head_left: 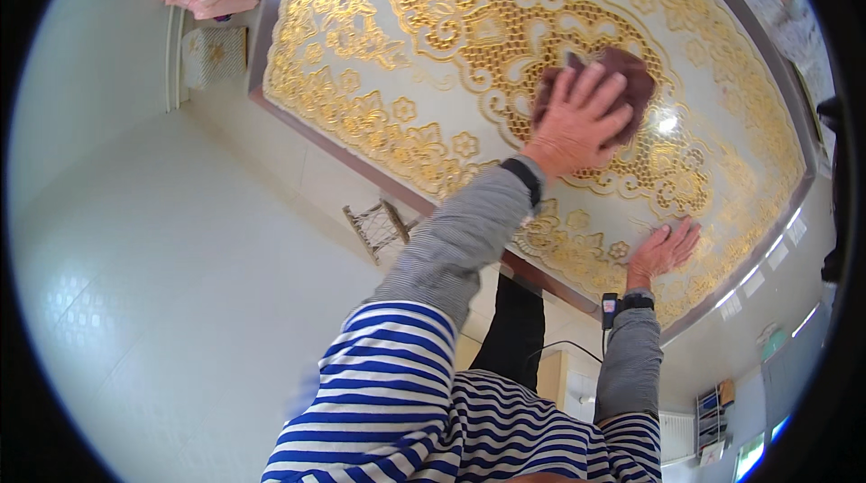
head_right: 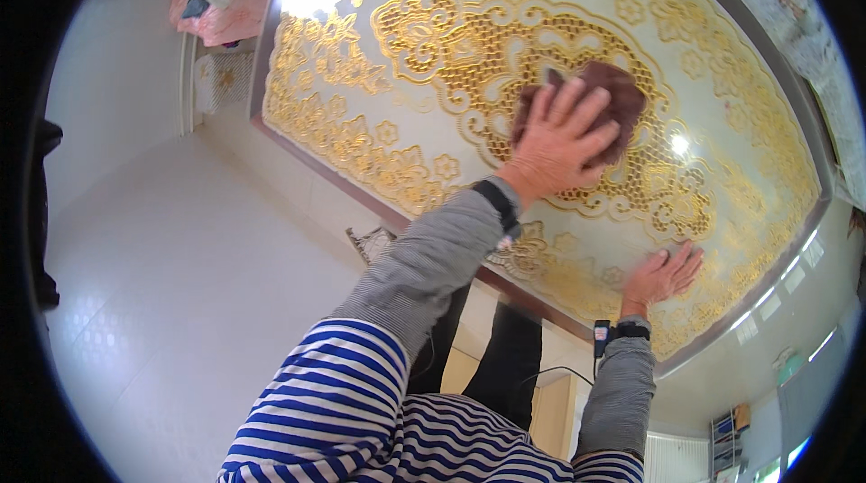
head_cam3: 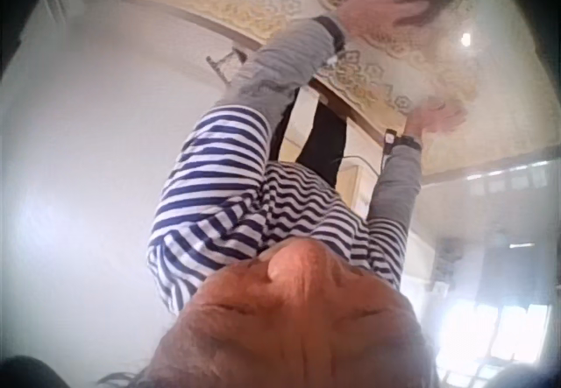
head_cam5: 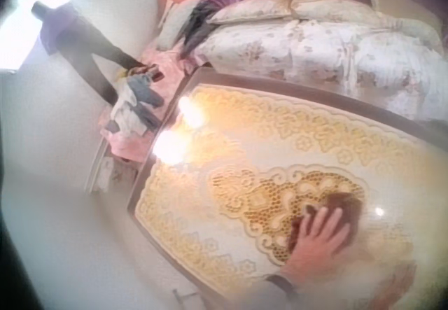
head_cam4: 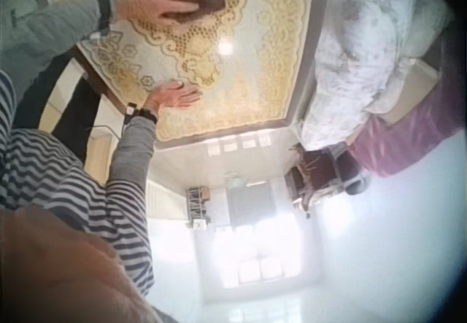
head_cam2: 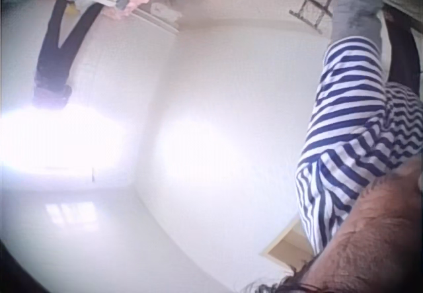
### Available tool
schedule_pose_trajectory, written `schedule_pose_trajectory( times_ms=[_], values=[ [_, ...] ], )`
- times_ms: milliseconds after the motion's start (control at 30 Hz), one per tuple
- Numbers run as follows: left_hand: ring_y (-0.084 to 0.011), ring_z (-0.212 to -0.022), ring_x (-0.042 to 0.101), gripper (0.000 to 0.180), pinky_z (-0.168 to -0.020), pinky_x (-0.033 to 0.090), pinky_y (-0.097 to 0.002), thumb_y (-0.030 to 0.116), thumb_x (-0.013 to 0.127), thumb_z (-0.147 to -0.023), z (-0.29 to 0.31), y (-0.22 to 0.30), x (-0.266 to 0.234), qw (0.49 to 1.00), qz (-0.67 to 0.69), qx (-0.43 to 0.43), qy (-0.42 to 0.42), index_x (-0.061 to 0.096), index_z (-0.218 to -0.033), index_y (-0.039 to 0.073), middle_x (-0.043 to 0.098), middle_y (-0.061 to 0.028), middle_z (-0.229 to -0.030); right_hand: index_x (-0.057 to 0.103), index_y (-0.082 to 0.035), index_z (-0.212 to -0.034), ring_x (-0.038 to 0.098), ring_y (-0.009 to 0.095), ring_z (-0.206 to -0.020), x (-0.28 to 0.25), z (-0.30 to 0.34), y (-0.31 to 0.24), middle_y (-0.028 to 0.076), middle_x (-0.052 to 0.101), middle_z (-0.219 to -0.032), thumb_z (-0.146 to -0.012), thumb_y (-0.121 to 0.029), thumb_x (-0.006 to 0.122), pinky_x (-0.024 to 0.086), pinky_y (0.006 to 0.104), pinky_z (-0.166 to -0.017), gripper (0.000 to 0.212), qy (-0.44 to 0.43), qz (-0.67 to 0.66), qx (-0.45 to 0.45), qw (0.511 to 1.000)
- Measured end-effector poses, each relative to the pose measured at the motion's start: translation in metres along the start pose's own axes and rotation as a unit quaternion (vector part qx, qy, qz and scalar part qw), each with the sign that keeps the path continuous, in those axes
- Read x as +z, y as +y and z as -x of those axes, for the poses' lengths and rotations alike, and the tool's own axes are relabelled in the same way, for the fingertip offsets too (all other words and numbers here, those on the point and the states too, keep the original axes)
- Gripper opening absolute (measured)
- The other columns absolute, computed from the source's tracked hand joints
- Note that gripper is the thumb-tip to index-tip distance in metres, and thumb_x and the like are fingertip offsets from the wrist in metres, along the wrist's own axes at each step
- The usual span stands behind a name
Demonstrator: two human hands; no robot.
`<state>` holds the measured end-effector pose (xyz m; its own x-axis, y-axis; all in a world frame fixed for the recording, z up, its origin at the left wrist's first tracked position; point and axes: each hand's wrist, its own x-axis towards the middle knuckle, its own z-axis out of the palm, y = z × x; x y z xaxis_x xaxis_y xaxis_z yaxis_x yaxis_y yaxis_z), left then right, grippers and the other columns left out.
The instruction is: The person kneels on the floor and wipes the surface of a glass-topped table with a brown cloth. They move the cloth across the table in circular and back-and-forth motions, covering the entire surface area.
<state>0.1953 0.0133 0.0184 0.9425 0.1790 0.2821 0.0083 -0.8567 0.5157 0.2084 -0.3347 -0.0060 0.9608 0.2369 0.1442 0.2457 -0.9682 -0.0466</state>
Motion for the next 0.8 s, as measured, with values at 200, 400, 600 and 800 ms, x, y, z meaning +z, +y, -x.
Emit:
schedule_pose_trajectory(
  times_ms=[200,400,600,800],
  values=[
    [-0.0477,-0.148,0.034,0.063,-0.116,0.03,-0.0629,0.04,0.081,-0.073,0.096,-0.15,-0.127,0.973,-0.178,-0.144,0.034,0.068,-0.132,0.019,0.044,-0.0169,-0.158,0.044,-0.013,-0.158,0.034,0.041,-0.151,0.003,-0.003,0.005,0.021,0.037,-0.164,-0.109,-0.038,0.043,0.025,0.0576,-0.122,0.055,0.019,-0.028,-0.025,0.999],
    [-0.0531,-0.148,0.031,0.065,-0.119,0.03,-0.0624,0.043,0.075,-0.085,0.206,-0.297,-0.243,0.925,-0.238,-0.265,0.13,0.06,-0.142,0.014,0.04,-0.0214,-0.16,0.044,-0.01,-0.157,0.035,0.039,-0.151,0.004,-0.006,0.013,0.023,0.04,-0.161,-0.11,-0.037,0.043,0.027,0.0538,-0.122,0.055,0.0,-0.019,-0.026,0.999],
    [-0.0528,-0.149,0.026,0.067,-0.123,0.022,-0.0635,0.055,0.065,-0.094,0.278,-0.37,-0.294,0.851,-0.295,-0.4,0.169,0.055,-0.148,0.016,0.038,-0.0235,-0.161,0.045,-0.007,-0.155,0.036,0.039,-0.15,0.005,-0.009,0.017,0.023,0.042,-0.159,-0.11,-0.036,0.043,0.027,0.0525,-0.122,0.054,0.008,-0.028,-0.062,0.998],
    [-0.0552,-0.147,0.025,0.066,-0.121,0.023,-0.0667,0.054,0.065,-0.095,0.268,-0.305,-0.245,0.841,-0.316,-0.406,0.167,0.057,-0.146,0.013,0.039,-0.0233,-0.159,0.048,-0.006,-0.153,0.039,0.04,-0.147,0.012,-0.011,0.028,0.023,0.045,-0.157,-0.109,-0.035,0.045,0.03,0.0526,-0.121,0.053,0.019,-0.036,-0.094,0.995]
  ],
)
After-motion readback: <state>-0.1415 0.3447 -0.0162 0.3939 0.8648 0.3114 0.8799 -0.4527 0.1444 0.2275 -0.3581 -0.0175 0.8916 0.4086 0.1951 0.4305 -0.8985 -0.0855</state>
